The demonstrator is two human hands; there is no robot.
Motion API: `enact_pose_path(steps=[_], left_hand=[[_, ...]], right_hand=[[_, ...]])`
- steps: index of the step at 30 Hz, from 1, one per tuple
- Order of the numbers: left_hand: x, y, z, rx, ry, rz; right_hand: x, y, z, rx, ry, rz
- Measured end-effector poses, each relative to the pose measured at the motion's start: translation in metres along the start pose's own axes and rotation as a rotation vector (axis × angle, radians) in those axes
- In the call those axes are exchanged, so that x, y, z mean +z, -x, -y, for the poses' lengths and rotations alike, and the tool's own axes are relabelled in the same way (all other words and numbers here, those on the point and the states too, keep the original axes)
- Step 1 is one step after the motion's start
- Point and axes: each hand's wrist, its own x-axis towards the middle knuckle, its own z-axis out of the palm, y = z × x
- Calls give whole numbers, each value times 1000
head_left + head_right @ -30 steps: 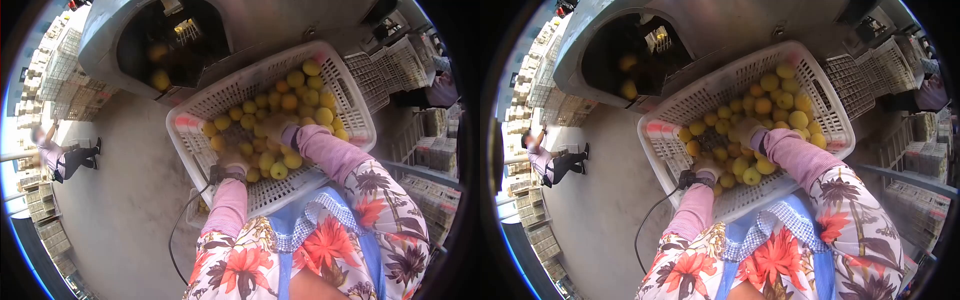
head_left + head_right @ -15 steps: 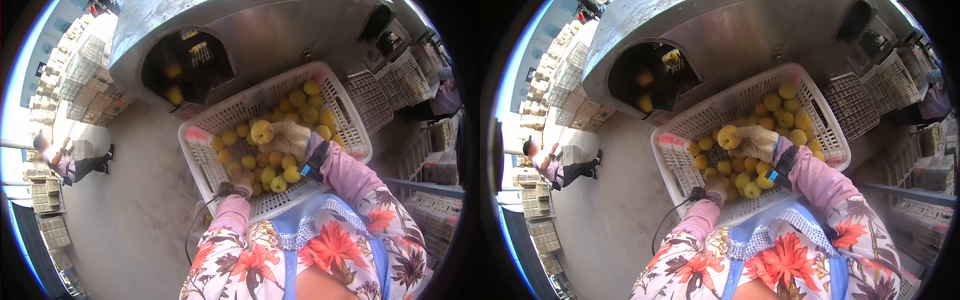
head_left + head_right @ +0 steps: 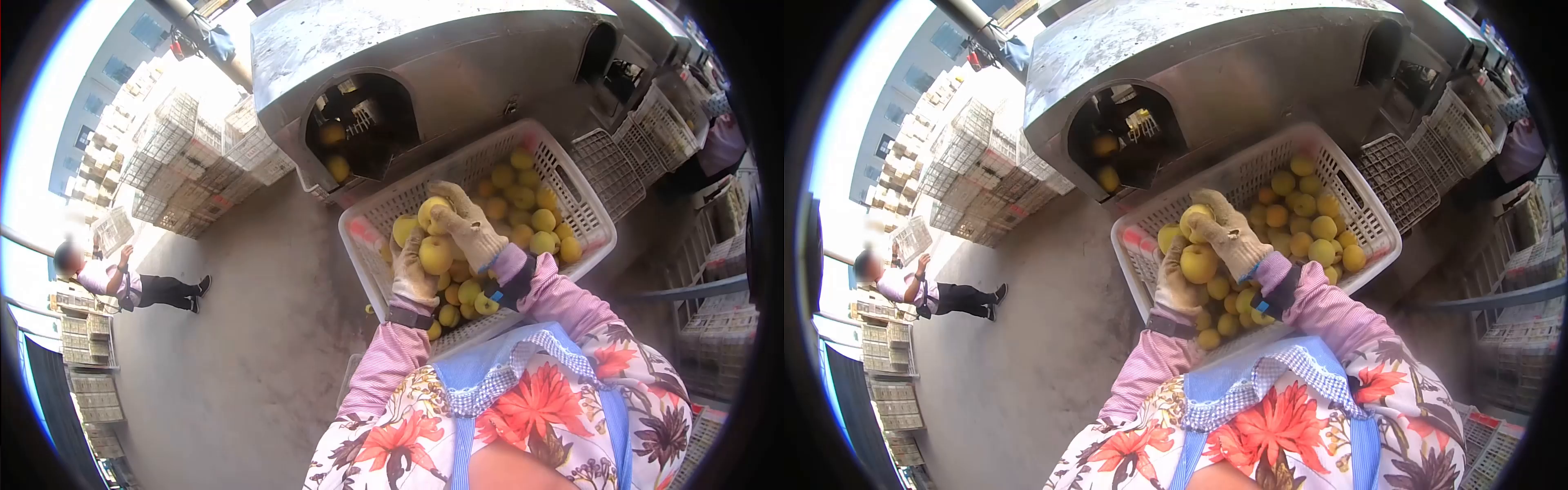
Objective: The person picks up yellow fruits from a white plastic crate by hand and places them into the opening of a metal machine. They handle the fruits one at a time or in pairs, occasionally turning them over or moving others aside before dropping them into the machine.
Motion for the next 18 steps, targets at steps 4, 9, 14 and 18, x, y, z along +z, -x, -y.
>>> enact_pose_path(steps=[4, 9, 14, 18], left_hand=[[-1, 0, -47, -237, 157, 147], [-14, -6, -95, -204, 140, 282], [-47, -18, -122, -95, 119, 228], [-36, -3, -132, -1, 132, 141]], right_hand=[[-7, -8, 24, -127, 458, 276], [25, -35, 63, -124, 709, 308], [79, -116, 34, -258, 864, -130], [91, -160, 1, -585, 1386, -434]])
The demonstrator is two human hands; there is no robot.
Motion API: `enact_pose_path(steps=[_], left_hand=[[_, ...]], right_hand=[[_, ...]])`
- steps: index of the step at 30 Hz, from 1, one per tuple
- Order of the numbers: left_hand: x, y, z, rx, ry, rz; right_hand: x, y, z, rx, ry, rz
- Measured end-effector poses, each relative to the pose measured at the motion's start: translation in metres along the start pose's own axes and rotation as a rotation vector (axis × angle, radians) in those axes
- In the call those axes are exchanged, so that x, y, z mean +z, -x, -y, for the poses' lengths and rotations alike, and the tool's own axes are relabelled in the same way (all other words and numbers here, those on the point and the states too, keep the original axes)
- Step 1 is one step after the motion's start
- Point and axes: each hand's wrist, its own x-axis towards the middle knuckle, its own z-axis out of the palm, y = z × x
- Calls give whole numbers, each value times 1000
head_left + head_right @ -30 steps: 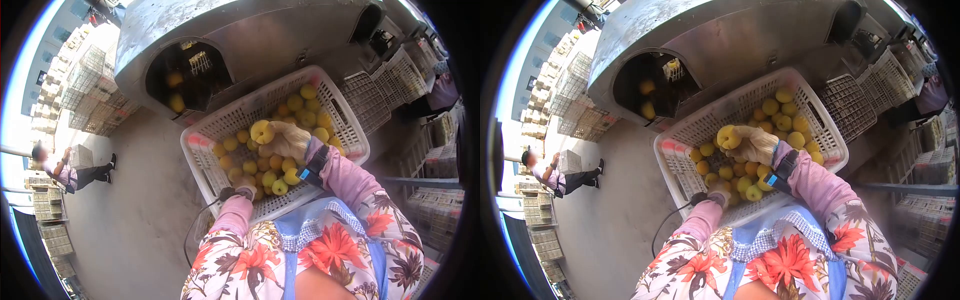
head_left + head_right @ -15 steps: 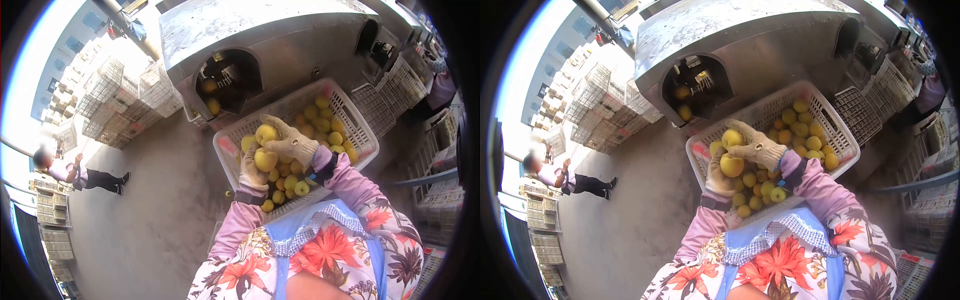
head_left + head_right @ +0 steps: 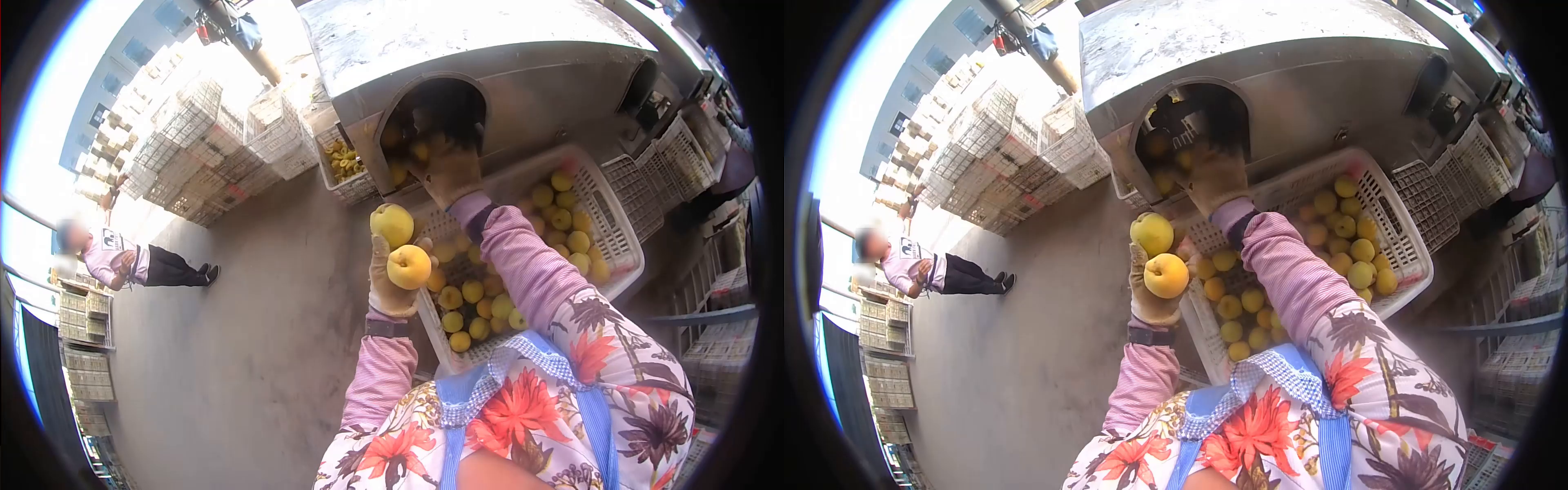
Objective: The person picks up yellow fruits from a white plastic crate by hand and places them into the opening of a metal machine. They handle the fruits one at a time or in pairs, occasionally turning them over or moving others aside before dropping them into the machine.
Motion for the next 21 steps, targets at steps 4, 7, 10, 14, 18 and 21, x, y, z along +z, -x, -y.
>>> enact_pose_path(steps=[4, 7, 10, 14, 18, 21], left_hand=[[-20, 3, -3, -31, -103, 198], [-20, 2, 8, 46, -140, 205], [-19, 7, 7, -25, -138, 240], [39, 11, 23, 357, -521, 60], [10, -21, 59, 866, -1137, -75], [6, -33, 67, 924, -1287, -191]], right_hand=[[28, -33, -4, -19, -21, 119], [-21, -51, 1, 38, -189, 304], [-69, -14, 9, 122, -796, 349], [-97, 82, 12, 313, -1032, 547], [-81, 102, 20, 481, -1089, 455], [-78, 92, 15, 426, -913, 407]])
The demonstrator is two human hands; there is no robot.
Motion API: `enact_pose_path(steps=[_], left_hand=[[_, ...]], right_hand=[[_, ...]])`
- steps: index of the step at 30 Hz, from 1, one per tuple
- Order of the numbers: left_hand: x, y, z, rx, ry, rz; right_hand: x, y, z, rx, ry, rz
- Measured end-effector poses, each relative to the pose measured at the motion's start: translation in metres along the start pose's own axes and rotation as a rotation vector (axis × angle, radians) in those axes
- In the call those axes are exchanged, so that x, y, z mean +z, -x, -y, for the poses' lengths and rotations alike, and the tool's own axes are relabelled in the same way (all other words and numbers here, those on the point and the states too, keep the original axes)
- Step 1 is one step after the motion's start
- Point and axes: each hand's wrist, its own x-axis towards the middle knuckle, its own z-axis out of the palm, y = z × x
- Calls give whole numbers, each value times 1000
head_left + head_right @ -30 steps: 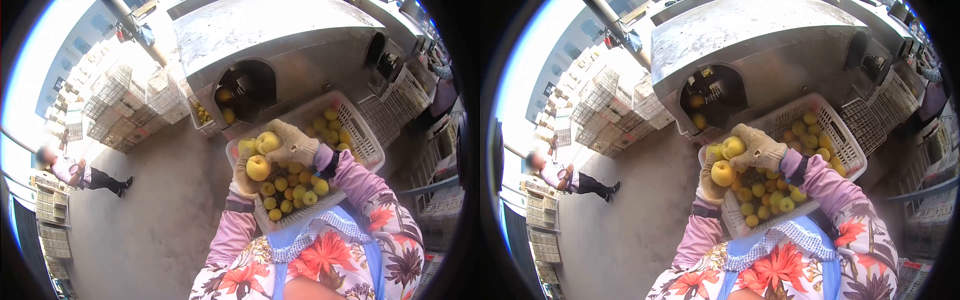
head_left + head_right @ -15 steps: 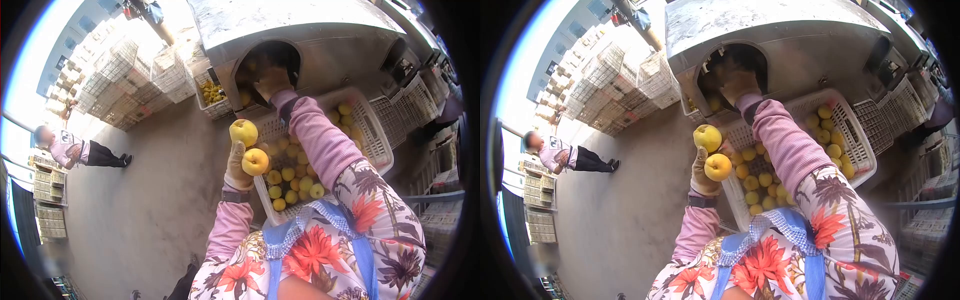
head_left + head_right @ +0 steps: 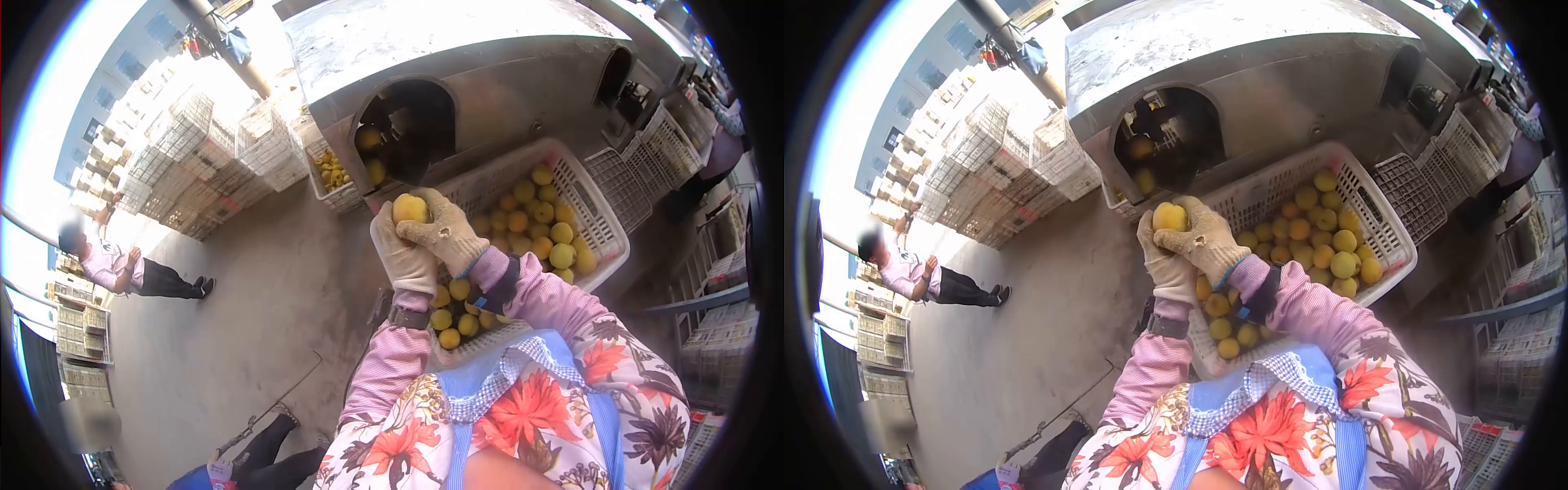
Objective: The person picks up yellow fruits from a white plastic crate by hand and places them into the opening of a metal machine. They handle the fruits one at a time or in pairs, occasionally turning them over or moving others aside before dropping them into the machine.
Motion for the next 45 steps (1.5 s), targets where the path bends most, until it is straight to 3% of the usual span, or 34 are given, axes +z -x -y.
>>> enact_pose_path(steps=[3, 4, 6, 7, 8, 11, 14, 15, 17, 19, 20, 22, 24, 26, 27, 29, 31, 32, 34, 36, 37, 38, 39, 42, 43, 45], left_hand=[[10, -3, 15, -350, 414, 27], [9, -4, 13, -496, 558, 23], [5, -9, 1, -488, 665, 26], [3, -15, -8, -464, 765, 9], [2, -19, -11, -437, 865, -6], [-12, -20, -4, -619, 1020, 91], [9, -2, 25, -442, 759, 71], [-2, -11, -14, -607, 718, 108], [-11, -14, -18, -912, 1020, 64], [-21, -13, -7, -1122, 1205, 25], [-25, -11, -2, -864, 945, 123], [-30, -8, 0, -357, 412, 281], [-32, -17, 5, -569, 717, 208], [-40, -21, 3, -385, 472, 329], [-39, -25, -10, -376, 417, 267], [-41, -27, -17, -316, 262, 293], [-40, -29, -20, -263, 187, 294], [-39, -29, -19, -237, 189, 284], [-33, -20, -10, -260, 286, 278], [-19, -11, 0, -357, 446, 317], [-14, -9, -1, -416, 505, 355], [-9, -6, -2, -478, 561, 390], [-6, -6, 7, -528, 355, 456], [8, 17, 9, -616, 426, 339], [13, 26, 21, -780, 613, 307], [32, 53, 62, -688, 576, 326]], right_hand=[[-11, -26, 20, -100, 367, -99], [-15, -38, 20, -110, 286, -40], [-19, -54, 18, -122, 119, 84], [-24, -46, 37, -150, 291, 159], [-22, -42, 33, -147, 159, 188], [-12, -31, 10, -119, -178, 269], [-7, -40, 6, -67, -217, 175], [-8, -47, 6, -164, 59, 44], [-13, -71, 8, -352, 613, -212], [-3, -94, -4, -541, 784, -317], [5, -108, -14, -638, 867, -359], [21, -154, -33, -434, 828, -217], [11, -180, -8, -405, 994, -57], [1, -179, 0, -333, 958, 97], [-6, -178, -2, -280, 836, 169], [-25, -103, 65, -208, 518, -96], [-18, -65, 8, -350, 87, 60], [-21, -39, 5, -199, -42, 231], [-18, -4, 10, -132, 26, 301], [-3, 2, -3, -159, 83, 99], [-5, -1, -5, -177, 134, 109], [-10, -11, -3, -200, 190, 122], [-14, -23, 0, -222, 245, 133], [-8, -80, -6, -591, 669, -244], [-3, -98, -17, -590, 705, -256], [12, -127, -37, -585, 767, -278]])
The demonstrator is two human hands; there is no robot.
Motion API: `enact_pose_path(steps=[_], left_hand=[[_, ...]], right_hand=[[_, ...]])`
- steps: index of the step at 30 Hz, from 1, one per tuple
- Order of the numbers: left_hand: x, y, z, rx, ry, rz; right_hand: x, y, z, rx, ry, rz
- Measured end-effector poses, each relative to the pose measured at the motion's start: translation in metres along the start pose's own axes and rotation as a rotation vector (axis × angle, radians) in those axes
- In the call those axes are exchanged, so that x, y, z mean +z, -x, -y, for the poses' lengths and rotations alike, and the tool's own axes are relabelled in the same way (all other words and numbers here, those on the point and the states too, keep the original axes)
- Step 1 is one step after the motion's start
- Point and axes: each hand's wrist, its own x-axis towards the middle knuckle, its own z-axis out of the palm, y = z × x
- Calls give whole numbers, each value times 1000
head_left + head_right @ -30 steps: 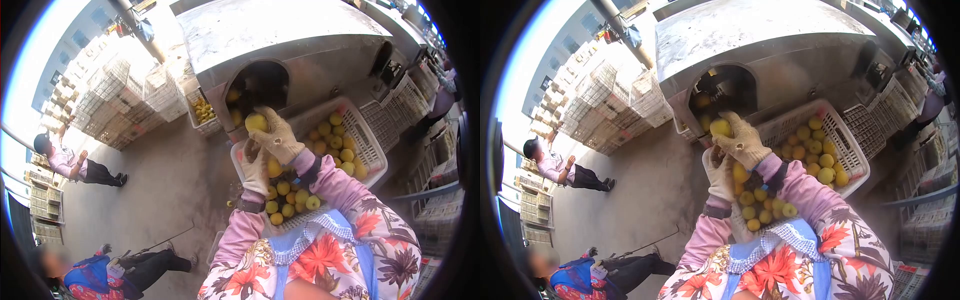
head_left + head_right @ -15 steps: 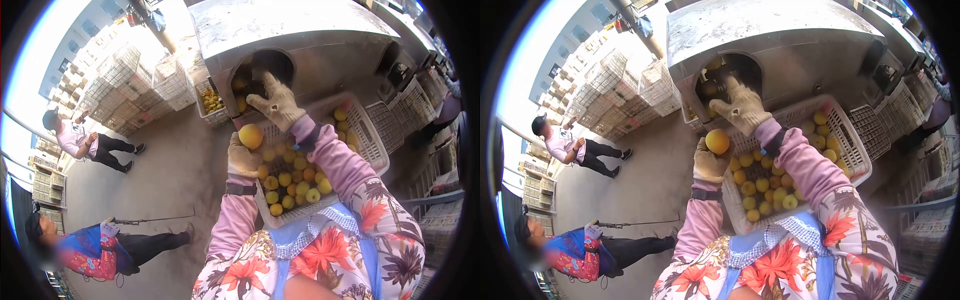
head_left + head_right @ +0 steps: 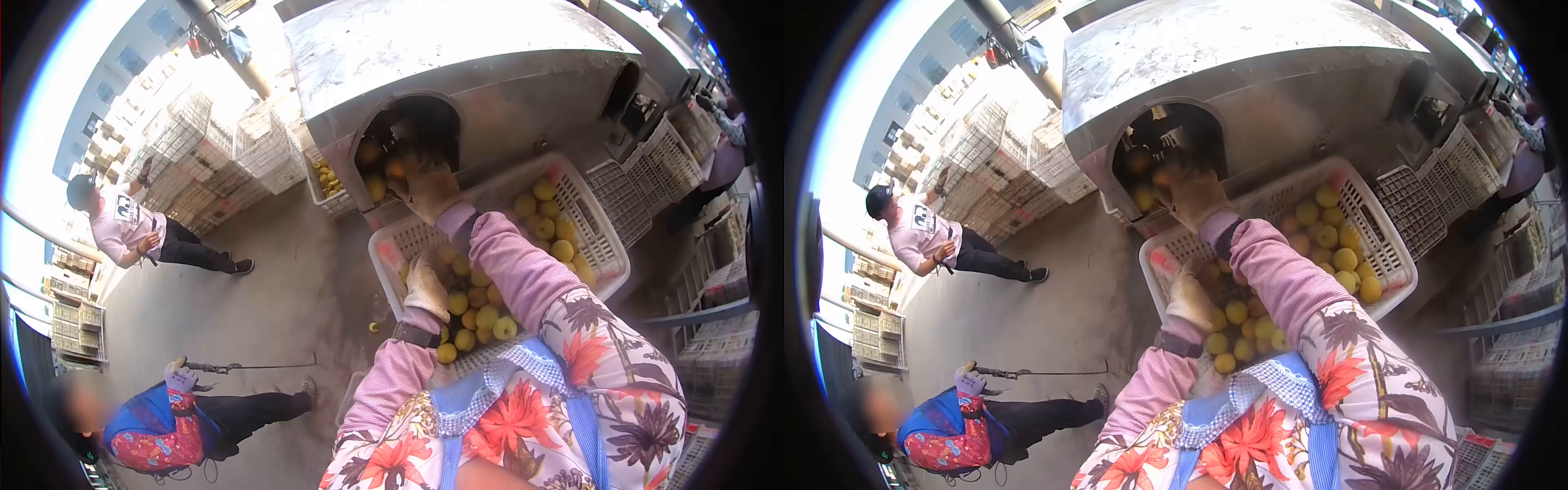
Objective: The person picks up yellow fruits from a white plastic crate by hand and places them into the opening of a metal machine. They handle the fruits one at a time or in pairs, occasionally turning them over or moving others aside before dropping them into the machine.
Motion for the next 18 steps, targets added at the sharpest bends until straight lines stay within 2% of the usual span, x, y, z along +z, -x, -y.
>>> enact_pose_path(steps=[2, 3, 6, 8, 9, 11, 13, 14, 15, 17, 18], left_hand=[[9, 2, 20, 44, -105, -30], [13, 6, 7, -58, -45, -24], [26, 18, -25, -378, 167, -82], [38, 23, -18, -437, 134, -153], [46, 29, -9, -389, 8, -170], [57, 44, -4, -481, -181, -211], [70, 41, -27, -730, -296, -252], [69, 36, -19, -728, -709, -125], [59, 27, 0, -750, -862, -66], [31, 13, 41, -738, -1146, 13], [19, 11, 56, -712, -1276, 29]], right_hand=[[3, -10, -1, 22, 5, 6], [3, -11, -1, 38, 6, 15], [6, -35, 6, 8, 132, -149], [-13, -66, 6, 24, 34, 249], [-12, -88, -5, 36, -35, 384], [-61, -94, 0, 241, -241, 611], [-96, -65, -7, 253, -274, 542], [-79, -30, -27, 215, -618, 440], [-52, 11, -54, 165, -960, 320], [-30, 90, -96, 147, -660, 502], [-43, 108, -94, 198, -527, 680]])
